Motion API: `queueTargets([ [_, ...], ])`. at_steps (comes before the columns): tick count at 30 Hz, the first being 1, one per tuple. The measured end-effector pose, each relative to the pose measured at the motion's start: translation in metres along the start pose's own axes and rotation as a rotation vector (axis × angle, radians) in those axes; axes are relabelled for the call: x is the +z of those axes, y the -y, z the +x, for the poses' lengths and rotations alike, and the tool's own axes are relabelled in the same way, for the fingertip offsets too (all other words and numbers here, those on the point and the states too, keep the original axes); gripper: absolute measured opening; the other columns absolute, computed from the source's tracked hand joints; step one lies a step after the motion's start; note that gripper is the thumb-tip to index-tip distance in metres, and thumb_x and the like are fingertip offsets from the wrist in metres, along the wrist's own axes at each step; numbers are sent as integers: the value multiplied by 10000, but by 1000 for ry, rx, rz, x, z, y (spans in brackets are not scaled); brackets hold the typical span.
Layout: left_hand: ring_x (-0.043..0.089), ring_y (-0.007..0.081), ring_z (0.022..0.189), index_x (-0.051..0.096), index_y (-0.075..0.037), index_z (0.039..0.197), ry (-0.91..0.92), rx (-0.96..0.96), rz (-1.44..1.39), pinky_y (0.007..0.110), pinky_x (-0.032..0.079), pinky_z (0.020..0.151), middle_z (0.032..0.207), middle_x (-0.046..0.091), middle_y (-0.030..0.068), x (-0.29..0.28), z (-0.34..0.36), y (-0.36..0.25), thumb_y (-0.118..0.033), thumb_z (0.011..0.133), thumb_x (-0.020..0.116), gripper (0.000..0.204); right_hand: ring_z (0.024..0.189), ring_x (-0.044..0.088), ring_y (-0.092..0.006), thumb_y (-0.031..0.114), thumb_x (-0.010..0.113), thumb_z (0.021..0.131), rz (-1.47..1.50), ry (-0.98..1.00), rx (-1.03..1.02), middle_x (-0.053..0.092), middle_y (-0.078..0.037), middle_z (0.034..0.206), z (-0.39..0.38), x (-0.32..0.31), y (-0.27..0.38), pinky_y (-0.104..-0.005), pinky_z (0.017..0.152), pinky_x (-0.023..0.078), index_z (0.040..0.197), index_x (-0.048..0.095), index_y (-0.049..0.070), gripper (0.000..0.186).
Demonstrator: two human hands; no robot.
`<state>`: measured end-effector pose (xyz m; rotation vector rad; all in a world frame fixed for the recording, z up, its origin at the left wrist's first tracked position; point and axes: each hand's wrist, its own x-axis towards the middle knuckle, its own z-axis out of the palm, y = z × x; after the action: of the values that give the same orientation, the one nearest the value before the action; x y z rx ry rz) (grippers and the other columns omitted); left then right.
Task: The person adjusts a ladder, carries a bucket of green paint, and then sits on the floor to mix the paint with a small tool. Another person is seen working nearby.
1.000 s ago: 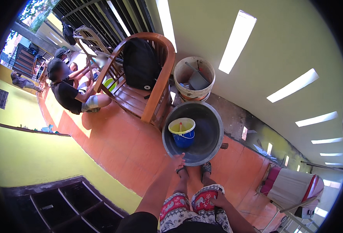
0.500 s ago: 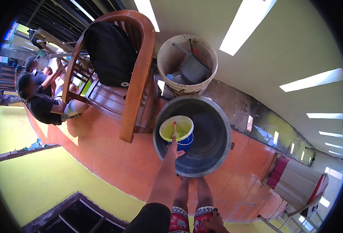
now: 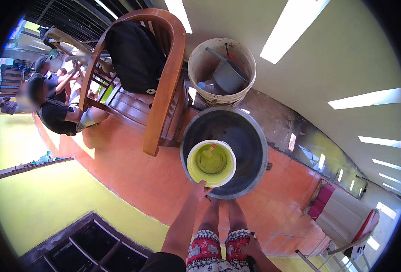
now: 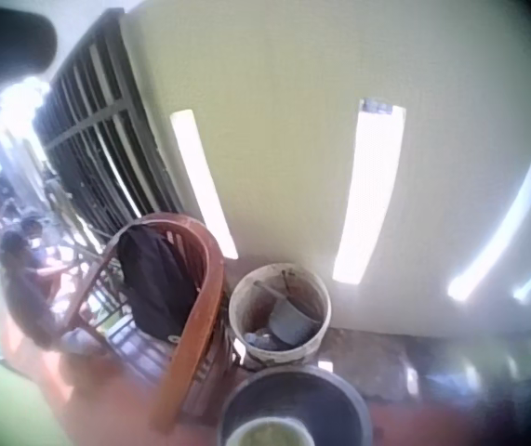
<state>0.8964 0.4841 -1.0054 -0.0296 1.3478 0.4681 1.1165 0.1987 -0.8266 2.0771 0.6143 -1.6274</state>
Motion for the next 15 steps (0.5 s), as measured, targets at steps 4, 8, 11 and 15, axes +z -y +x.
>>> queueTargets([
  [4, 661, 325, 994, 385, -12, 1341, 72, 21, 107, 439, 584, 876, 1212, 573, 180, -5, -110, -9, -68, 937, 490, 422, 1201, 511, -439, 405, 737, 762, 103, -219, -258, 514, -263, 1288, 5, -18, -7, -498, 1017, 434, 1305, 487, 13, 715],
  [8, 690, 302, 910, 407, -6, 1330, -17, 61, 148, 402, 609, 767, 1174, 605, 180, -12, -214, -6, -93, 940, 495, 409, 1160, 517, -410, 242, 694, 802, 157, -458, -617, 540, -243, 1238, -18, -54, 28, -490, 988, 430, 1219, 535, 3, 506],
  [11, 697, 288, 899, 428, 1, 1320, -58, 105, 264, 379, 616, 708, 1166, 617, 184, -30, -277, 1, -94, 935, 506, 404, 1117, 534, -403, 189, 674, 825, 137, -583, -931, 564, -235, 1181, -67, -92, 83, -483, 977, 429, 1169, 569, 3, 406],
  [15, 694, 275, 917, 451, 15, 1319, -34, 196, 253, 370, 616, 696, 1154, 634, 178, -61, -329, 24, -87, 925, 520, 413, 1182, 527, -388, 175, 656, 850, -5, -318, -1134, 584, -217, 1199, -157, -112, 149, -466, 1022, 412, 1142, 607, 7, 341],
])
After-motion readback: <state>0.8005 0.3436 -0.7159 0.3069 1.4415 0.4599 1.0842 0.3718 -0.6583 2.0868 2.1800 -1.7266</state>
